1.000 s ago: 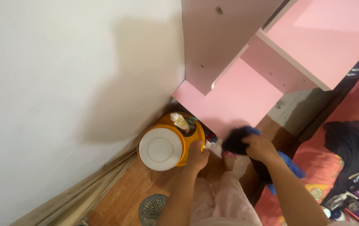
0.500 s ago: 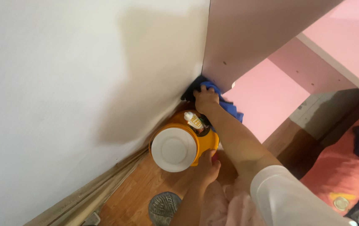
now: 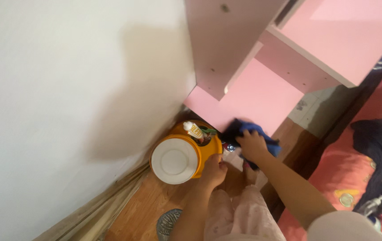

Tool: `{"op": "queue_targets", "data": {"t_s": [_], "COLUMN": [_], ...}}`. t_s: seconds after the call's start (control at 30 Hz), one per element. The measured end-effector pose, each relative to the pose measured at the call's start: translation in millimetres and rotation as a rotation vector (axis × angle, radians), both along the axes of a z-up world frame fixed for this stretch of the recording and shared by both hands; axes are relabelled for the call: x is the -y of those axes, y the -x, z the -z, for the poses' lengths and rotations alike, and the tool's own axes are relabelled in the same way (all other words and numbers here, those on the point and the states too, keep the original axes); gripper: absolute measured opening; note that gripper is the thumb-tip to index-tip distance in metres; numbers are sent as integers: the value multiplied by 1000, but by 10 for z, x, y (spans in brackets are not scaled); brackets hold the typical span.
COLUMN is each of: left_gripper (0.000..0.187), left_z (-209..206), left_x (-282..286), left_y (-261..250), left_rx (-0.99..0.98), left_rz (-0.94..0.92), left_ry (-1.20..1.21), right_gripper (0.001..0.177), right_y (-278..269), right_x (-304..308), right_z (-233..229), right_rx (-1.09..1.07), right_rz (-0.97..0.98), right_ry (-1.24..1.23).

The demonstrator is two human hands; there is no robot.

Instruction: The person wipes the interior of a pink wall-mounted cabinet with a dark cloth, then places a tube of toothpaste, a comb, a toothbrush, and a cup onto the shelves. The person also wipes a cup with the cloth before placing it on the shelf.

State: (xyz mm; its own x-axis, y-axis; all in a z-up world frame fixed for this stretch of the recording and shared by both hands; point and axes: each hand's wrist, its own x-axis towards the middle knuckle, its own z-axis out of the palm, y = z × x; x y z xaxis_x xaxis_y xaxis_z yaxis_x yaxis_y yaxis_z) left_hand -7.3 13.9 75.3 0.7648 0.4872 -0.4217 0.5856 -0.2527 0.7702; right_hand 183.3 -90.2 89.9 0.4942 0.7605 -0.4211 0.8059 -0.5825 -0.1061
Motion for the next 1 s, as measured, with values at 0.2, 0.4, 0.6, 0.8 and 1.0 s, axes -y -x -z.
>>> {"op": "queue_targets", "data": {"t_s": [0.2, 0.4, 0.6, 0.8, 1.0], "left_gripper": [21, 24, 44, 50, 67], "left_z": [16, -81, 38, 214, 346], "left_x": [-11, 84, 238, 367, 474], "left_y": [-47, -188, -259, -254, -386], "left_rx": [14, -110, -54, -184, 63], "left_rz": [56, 94, 157, 131, -60], "left_ry": [-34, 21, 5, 126, -149], "right_gripper": [30, 45, 57, 62, 32], "right_y": [48, -838, -1853, -1618, -174], "right_x": [669, 668, 458, 62, 506], "right_z": [-204, -575, -518, 368, 769], "right_rx": [-110, -544, -116, -42, 185], "right_rz": [-16, 149, 426, 588, -57], "right_ry": [414, 254, -115, 20, -115]}}
